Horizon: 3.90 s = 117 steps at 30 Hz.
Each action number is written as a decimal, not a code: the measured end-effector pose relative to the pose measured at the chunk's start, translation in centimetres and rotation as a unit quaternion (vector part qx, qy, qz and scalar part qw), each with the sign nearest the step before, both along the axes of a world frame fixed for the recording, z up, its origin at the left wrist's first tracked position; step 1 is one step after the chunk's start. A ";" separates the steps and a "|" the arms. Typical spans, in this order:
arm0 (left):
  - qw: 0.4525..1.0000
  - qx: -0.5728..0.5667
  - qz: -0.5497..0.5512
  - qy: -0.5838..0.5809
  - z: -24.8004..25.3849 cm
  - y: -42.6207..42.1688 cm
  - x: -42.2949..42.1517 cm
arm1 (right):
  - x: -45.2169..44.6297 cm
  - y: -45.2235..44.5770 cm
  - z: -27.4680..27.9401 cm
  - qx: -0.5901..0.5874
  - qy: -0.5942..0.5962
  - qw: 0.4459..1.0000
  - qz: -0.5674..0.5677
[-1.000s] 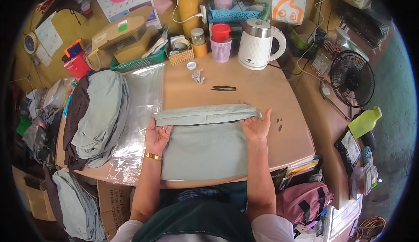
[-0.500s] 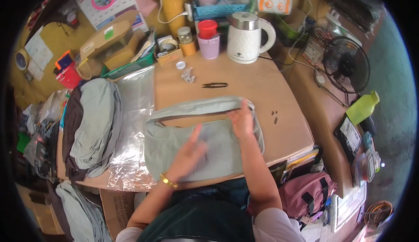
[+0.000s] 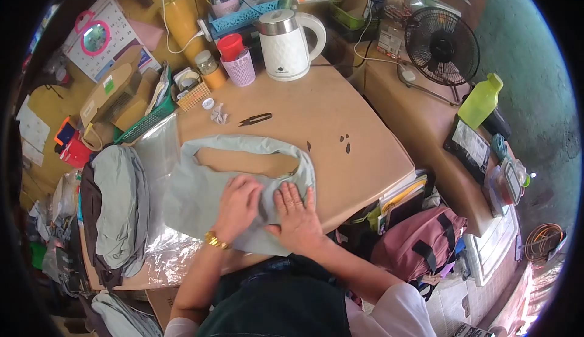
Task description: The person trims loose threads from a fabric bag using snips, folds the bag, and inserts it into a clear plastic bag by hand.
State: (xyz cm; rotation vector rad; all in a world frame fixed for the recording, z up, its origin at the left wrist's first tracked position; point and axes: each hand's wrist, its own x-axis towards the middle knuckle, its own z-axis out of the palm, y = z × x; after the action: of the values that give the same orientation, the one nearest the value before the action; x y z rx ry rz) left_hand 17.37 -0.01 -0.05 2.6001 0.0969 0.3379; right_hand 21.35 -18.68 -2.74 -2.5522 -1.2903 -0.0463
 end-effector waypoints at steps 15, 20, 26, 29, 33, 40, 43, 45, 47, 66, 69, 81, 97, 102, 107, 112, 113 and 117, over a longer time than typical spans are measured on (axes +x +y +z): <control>0.922 -0.374 0.059 -0.080 -0.9 -3.7 3.7 | 4.9 -2.5 2.9 0.517 0.447 0.723 -0.098; 0.917 -0.390 0.028 -0.084 1.4 -5.8 1.2 | 8.8 0.4 2.6 0.361 0.538 0.756 -0.088; 0.894 -0.428 0.128 0.033 1.3 -4.0 1.2 | 7.1 1.4 1.3 0.398 0.477 0.783 -0.036; 0.907 -0.404 0.119 -0.028 0.0 -4.7 0.6 | 7.4 1.3 -0.9 0.476 0.525 0.699 -0.094; 0.960 -0.262 0.037 -0.097 -0.6 -4.9 0.2 | 8.0 1.5 0.1 0.451 0.648 0.601 -0.126; 0.822 -0.538 0.146 0.116 3.0 -3.9 -0.2 | 8.9 0.4 3.9 0.361 0.635 0.683 0.005; 0.805 -0.566 0.171 0.039 0.8 -1.7 1.3 | 8.4 0.6 3.6 0.342 0.554 0.759 0.005; 0.835 -0.528 0.157 -0.018 0.2 -1.1 1.3 | 8.2 1.1 2.3 0.327 0.484 0.811 -0.016; 0.866 -0.472 0.163 -0.018 0.2 -1.8 0.8 | 7.9 1.9 0.8 0.393 0.312 0.864 -0.047; 0.588 -0.786 0.087 -0.170 1.5 -1.2 1.6 | 6.7 4.6 6.9 0.266 -0.051 0.961 -0.060; 0.576 -0.785 0.162 -0.162 -0.4 3.9 2.2 | 5.9 5.5 7.3 0.171 0.123 0.977 -0.024; 0.582 -0.754 0.151 -0.264 0.9 0.4 -0.6 | 8.4 9.3 10.1 0.236 -0.008 0.972 0.010; 0.555 -0.792 -0.041 -0.250 4.3 1.2 -1.4 | 7.7 13.0 11.2 0.356 0.048 0.933 0.028; 0.987 -0.153 0.004 -0.049 1.0 9.9 -2.4 | -4.2 5.7 6.6 0.094 0.045 0.979 0.174; 0.965 0.120 0.142 0.186 0.7 10.6 -4.5 | 2.2 0.3 2.5 -0.026 -0.062 0.991 0.116; 0.962 0.182 0.135 0.151 0.6 3.2 -5.8 | 6.8 1.2 4.6 0.005 -0.029 0.996 0.081; 0.962 0.171 0.128 0.171 -0.1 1.5 -6.5 | 6.8 1.7 4.4 0.033 0.003 0.991 0.129; 0.952 0.178 0.081 0.237 1.5 0.3 -6.9 | 10.6 4.3 4.5 0.003 0.034 0.994 0.104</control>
State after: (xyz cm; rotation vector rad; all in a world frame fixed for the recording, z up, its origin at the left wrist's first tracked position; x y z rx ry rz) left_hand 10.45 0.30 1.40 2.9866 0.4573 -0.2472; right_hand 31.99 -14.42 1.75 -2.3776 -1.5193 0.0771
